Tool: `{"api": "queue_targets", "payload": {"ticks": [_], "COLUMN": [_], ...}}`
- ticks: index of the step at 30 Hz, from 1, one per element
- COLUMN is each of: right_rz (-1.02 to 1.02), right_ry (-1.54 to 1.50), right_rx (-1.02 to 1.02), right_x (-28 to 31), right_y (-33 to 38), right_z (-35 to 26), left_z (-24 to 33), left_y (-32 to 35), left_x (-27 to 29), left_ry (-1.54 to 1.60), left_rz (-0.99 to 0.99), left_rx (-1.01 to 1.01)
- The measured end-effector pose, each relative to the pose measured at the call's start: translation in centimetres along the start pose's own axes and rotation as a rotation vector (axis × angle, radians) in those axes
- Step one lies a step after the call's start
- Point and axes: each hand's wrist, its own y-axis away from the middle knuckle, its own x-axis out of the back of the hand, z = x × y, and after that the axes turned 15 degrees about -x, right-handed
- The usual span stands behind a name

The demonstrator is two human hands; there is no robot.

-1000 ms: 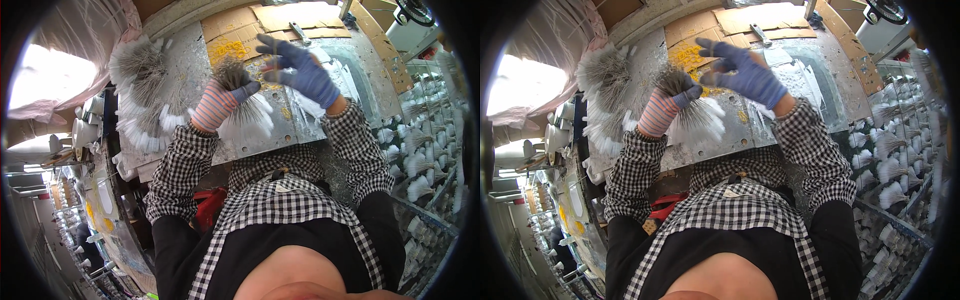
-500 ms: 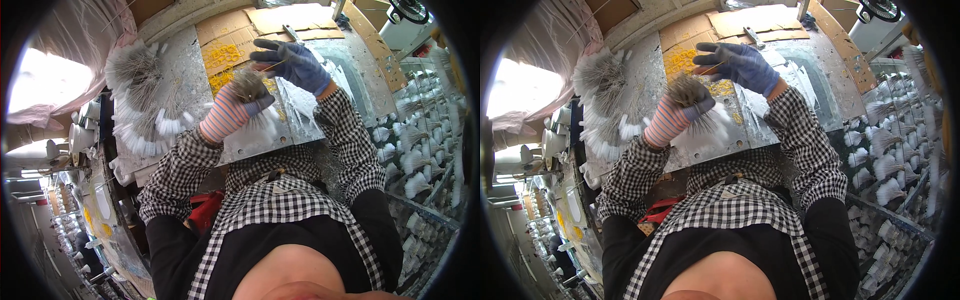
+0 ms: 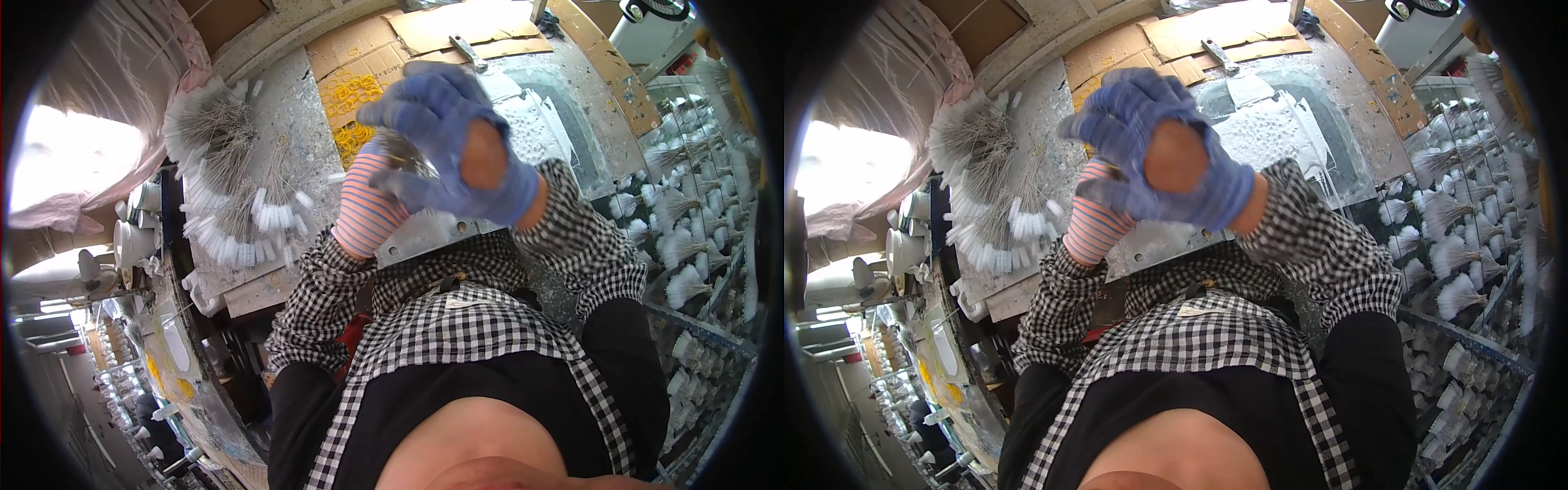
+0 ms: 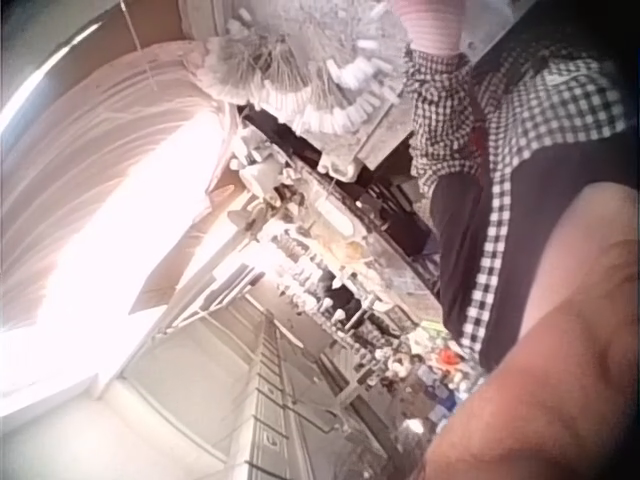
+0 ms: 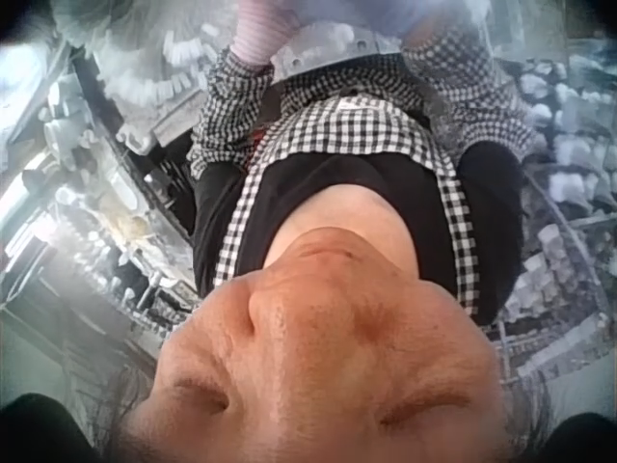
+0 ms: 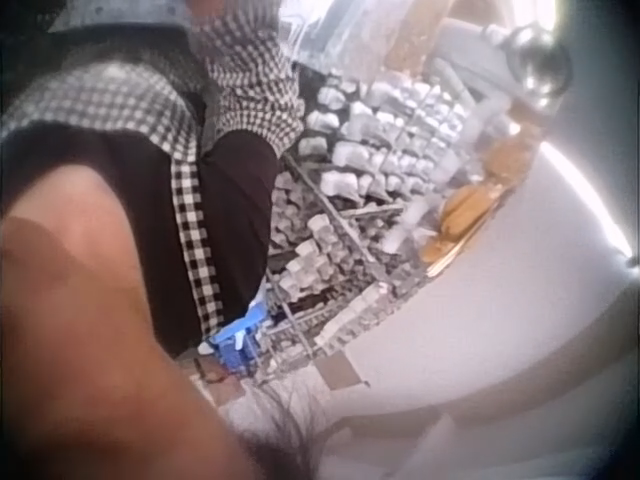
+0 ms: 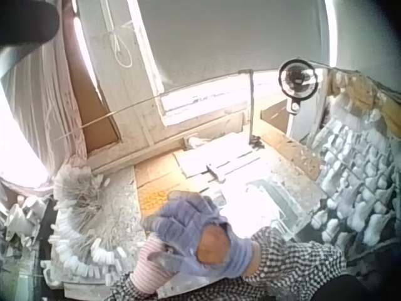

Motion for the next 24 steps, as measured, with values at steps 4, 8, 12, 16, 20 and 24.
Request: {"api": "queue_targets", "payload": {"ticks": [4, 8, 12, 16, 20, 24], "right_rz": [0.038, -0.613, -0.352, -0.394, -0.444, -0.502], "right_ry": [-0.631, -1.072, -0.996, -1.075, -1.149, -1.211], "right_rx": [0.336, -0.106, -0.176, -0.215, -0.201, -0.148], "right_x": [-1.8, 1.9, 1.1, 1.3, 1.1, 0.7], "right_y": [2.4, 2.7, 2.5, 3.8, 4.4, 4.6], "right_z": [-2.7, -10.7, -13.9, -13.9, -14.1, -13.9], "left_z": [-3.4, -6.1, -6.6, -5.1, -5.8, -6.3], "left_y": [1.5, 4.0, 5.7, 6.3, 7.6, 8.5], "left_x": [-2.0, -3.1, -4.5, -4.4, -4.8, -4.3], "left_ry": [0.627, 1.407, 1.997, 1.791, 1.755, 1.853], "left_rz": [0.496, 0.732, 1.036, 0.800, 0.791, 0.729], "left_rx": [0.196, 0.559, 0.897, 0.711, 0.576, 0.641]}}
